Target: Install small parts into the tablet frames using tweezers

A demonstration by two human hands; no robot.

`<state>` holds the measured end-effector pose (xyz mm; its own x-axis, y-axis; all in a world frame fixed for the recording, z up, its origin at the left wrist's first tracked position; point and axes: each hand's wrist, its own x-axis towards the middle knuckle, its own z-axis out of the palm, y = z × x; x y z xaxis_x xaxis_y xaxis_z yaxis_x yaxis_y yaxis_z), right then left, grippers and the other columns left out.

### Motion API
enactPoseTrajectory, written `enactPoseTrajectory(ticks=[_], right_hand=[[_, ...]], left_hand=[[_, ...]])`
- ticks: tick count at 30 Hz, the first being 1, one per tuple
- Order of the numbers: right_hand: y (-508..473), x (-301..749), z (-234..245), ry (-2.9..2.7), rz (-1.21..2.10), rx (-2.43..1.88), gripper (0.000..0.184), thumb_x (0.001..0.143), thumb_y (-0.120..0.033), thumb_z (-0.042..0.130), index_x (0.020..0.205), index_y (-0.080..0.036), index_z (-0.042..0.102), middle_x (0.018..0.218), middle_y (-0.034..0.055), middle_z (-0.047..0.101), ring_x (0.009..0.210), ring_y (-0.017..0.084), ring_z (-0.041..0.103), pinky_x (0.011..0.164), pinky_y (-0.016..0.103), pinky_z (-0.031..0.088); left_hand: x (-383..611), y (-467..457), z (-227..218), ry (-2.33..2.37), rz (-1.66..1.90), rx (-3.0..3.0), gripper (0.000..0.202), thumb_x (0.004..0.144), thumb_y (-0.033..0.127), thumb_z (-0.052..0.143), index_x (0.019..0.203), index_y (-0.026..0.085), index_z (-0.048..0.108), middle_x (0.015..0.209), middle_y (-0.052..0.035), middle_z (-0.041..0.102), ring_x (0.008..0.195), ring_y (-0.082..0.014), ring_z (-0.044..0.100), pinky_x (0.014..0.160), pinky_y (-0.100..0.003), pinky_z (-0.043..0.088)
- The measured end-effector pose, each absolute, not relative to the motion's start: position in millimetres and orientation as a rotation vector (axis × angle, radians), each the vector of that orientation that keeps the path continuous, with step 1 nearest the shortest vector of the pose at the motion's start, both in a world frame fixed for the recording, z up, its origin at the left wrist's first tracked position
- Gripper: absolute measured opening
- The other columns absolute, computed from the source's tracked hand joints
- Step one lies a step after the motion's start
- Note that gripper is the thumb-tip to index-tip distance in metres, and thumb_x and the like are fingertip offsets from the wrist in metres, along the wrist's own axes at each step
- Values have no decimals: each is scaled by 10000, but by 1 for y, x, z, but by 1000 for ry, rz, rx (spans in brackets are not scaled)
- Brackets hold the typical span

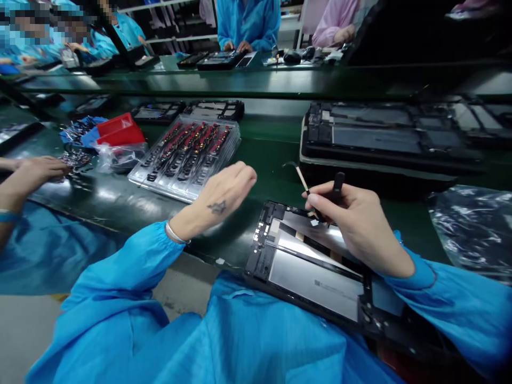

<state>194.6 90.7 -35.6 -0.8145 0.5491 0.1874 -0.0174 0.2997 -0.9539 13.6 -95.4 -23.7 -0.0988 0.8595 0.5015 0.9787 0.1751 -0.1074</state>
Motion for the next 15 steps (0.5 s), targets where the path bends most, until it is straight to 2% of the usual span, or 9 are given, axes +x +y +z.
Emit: enactPoseTrajectory(ticks=[3,6,11,15], right_hand=[[88,195,-36,-2132,1480,-459,119,836,-315,752,858,-200,772,739,17,714,671,160,643,583,261,485],[85,200,-34,-2217,1289,-431,111,867,-299,715,893,-211,778,757,10,717,637,150,613,568,268,471],[84,205,-34,-2317,1061,-297,103,919,-271,661,913,-220,750,805,5,719,656,148,600,599,284,461],[85,204,-36,-2340,961,-198,93,925,-227,641,906,-217,731,825,8,718,711,159,638,660,291,479]], left_hand=[[35,-85,-23,-1875,-397,-1837,229,1090,215,391,1022,145,597,912,-51,633,834,-161,607,759,-271,481],[54,-68,-18,-1782,-344,-1863,271,1097,236,376,1007,138,612,910,-57,643,824,-175,607,721,-288,468],[61,-58,-11,-1768,-284,-1860,204,1063,171,421,952,153,590,848,-35,619,750,-173,593,634,-294,421],[64,-61,-8,-1747,-201,-1898,254,1041,100,357,905,159,563,786,-28,580,676,-172,560,590,-304,392]])
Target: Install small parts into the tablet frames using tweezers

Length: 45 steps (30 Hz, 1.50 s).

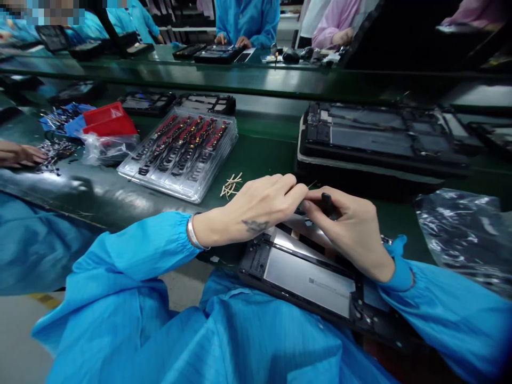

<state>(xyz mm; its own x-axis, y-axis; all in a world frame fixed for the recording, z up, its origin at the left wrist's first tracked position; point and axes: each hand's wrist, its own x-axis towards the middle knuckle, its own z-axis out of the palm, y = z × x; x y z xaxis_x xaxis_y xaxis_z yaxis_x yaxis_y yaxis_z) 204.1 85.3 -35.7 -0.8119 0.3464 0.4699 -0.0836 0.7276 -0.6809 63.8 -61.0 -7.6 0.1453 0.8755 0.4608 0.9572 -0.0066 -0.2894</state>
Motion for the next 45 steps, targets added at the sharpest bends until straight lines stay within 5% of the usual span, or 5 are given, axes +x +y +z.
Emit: enactPoseTrajectory(ticks=[16,24,28,37,45], right_hand=[[94,200,-34,-2383,1177,-416,187,841,-393,700,857,-218,764,804,42,745,666,226,682,514,304,482],[97,208,-28,-2489,721,13,131,937,-156,598,994,-191,710,904,35,738,805,183,697,695,296,513],[102,220,-21,-2511,588,90,178,928,-123,577,1022,-181,717,901,45,719,826,189,677,714,311,494],[121,244,-13,-2348,2111,-614,341,843,-533,772,844,-192,753,799,37,707,700,163,610,637,274,481],[123,250,-19,-2293,2307,-535,316,814,-495,809,780,-195,717,762,14,653,726,148,569,688,276,452]], left_hand=[[8,-124,-15,-2598,410,-1636,252,985,37,417,1080,104,640,1017,-101,673,877,-204,636,708,-298,447],[19,-79,-2,-1749,-101,-1774,290,1064,324,498,1287,175,608,1160,-111,665,1014,-240,600,816,-361,476],[27,-51,0,-1287,-109,-1907,147,1028,181,539,1013,172,685,952,-45,691,931,-208,620,745,-331,460],[46,-36,4,-948,-63,-1885,265,1052,123,452,976,160,704,801,-7,645,841,-131,640,690,-278,512],[53,-25,8,-926,-139,-1985,355,1070,102,367,979,145,707,815,1,657,858,-124,684,710,-267,545]])
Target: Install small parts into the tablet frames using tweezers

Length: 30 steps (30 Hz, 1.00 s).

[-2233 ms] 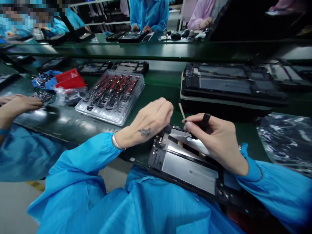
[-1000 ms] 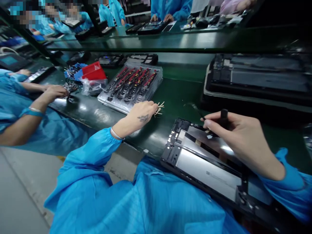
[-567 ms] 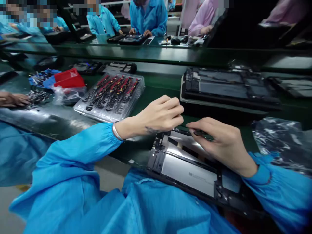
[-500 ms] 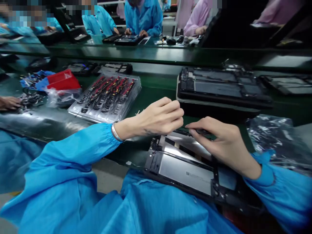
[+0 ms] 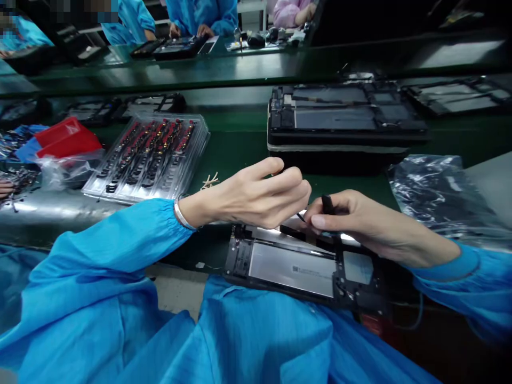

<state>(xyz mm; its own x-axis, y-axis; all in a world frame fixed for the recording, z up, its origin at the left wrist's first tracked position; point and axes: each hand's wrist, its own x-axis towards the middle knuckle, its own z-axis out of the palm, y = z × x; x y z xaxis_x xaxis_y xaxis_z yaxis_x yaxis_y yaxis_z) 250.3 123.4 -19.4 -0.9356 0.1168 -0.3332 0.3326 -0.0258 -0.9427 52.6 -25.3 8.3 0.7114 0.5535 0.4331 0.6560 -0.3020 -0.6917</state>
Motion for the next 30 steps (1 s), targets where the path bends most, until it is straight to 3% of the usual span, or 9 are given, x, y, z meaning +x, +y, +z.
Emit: enactPoseTrajectory(ticks=[2,4,6,8,11,14,18,22,30], right_hand=[[122,250,-15,2167,-2020,499,341,787,-525,819,785,-202,711,762,10,652,720,158,575,673,287,450],[123,251,-11,2357,-1879,520,391,789,-587,791,793,-203,714,768,24,664,726,185,596,660,312,451],[127,254,-9,2668,-1669,512,424,825,-630,733,810,-206,734,773,45,671,729,210,607,658,341,451],[132,258,-10,2998,-1420,451,389,869,-604,695,840,-221,754,786,55,673,747,221,606,664,357,451],[140,268,-19,3215,-1117,405,267,917,-494,660,856,-250,747,816,54,678,783,230,612,667,363,465],[144,279,-29,3194,-1004,471,225,930,-431,622,825,-260,724,820,52,673,756,229,621,643,366,475],[146,292,-37,3132,-974,593,224,910,-428,623,798,-262,722,812,51,664,699,223,622,614,373,469],[150,297,-43,3074,-957,702,233,897,-439,622,780,-263,720,808,50,663,682,232,629,611,383,454],[154,293,-51,3080,-920,733,183,866,-375,641,747,-260,720,749,31,644,631,199,591,590,360,427]], left_hand=[[54,-26,5,-998,-154,-2056,324,1081,127,369,1100,148,692,919,-9,697,966,-138,695,805,-280,565],[56,-29,-1,-1099,-202,-2104,301,1083,175,413,1305,172,617,1160,-30,710,1172,-170,661,973,-318,550],[57,-34,-7,-1238,-287,-2131,393,1088,251,434,1477,224,481,1416,-49,617,1373,-210,550,1131,-383,476],[56,-41,-14,-1392,-384,-2148,470,1094,333,425,1557,270,374,1533,-54,529,1462,-232,465,1201,-427,414],[49,-50,-25,-1540,-470,-2147,558,1071,362,485,1594,264,320,1525,-80,542,1466,-262,464,1210,-432,401],[42,-53,-36,-1563,-463,-2170,546,1046,297,536,1562,203,382,1448,-112,608,1416,-271,521,1176,-413,431],[40,-48,-50,-1605,-451,-2338,426,1049,280,517,1447,130,498,1424,-153,619,1397,-275,534,1158,-424,457],[44,-40,-57,-1650,-577,-2530,402,1064,303,473,1397,80,517,1464,-206,569,1419,-291,510,1158,-462,476],[50,-33,-59,-1698,-583,-2680,380,1076,268,450,1381,54,527,1511,-206,529,1431,-272,502,1213,-468,439]])
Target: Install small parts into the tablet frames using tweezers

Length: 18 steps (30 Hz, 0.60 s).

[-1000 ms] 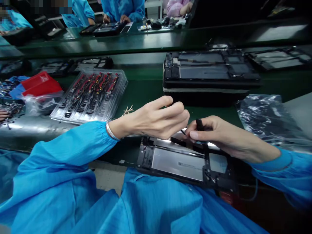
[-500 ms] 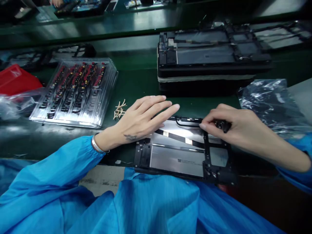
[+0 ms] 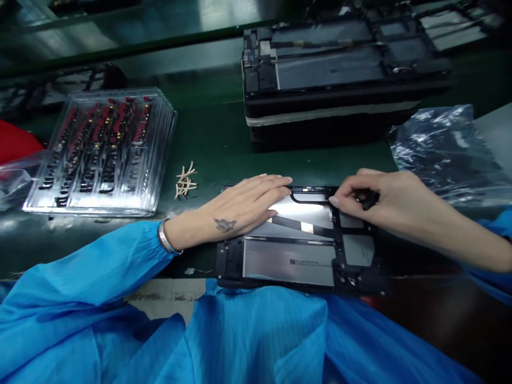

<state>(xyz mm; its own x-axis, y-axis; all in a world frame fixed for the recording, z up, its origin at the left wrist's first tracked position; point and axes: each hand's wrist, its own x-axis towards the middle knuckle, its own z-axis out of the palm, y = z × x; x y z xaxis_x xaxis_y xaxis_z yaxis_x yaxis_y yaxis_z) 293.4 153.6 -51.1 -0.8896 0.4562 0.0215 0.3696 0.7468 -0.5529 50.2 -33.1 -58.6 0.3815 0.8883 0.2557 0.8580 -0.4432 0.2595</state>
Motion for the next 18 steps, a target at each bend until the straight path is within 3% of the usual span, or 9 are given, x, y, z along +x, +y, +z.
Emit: enactPoseTrajectory(ticks=[6,18], right_hand=[[152,288,-49,-2795,816,-629,201,869,-356,625,708,-259,699,729,28,649,622,200,598,602,360,427],[150,284,-47,-2765,825,-643,204,828,-354,619,682,-248,713,695,24,661,603,184,613,590,332,433]], left_hand=[[51,-35,-57,1598,468,2545,392,1080,247,431,1419,61,498,1570,-197,462,1466,-262,452,1234,-450,416],[49,-29,-58,1567,368,2647,351,1074,203,400,1381,84,521,1571,-179,470,1459,-272,466,1236,-463,409]])
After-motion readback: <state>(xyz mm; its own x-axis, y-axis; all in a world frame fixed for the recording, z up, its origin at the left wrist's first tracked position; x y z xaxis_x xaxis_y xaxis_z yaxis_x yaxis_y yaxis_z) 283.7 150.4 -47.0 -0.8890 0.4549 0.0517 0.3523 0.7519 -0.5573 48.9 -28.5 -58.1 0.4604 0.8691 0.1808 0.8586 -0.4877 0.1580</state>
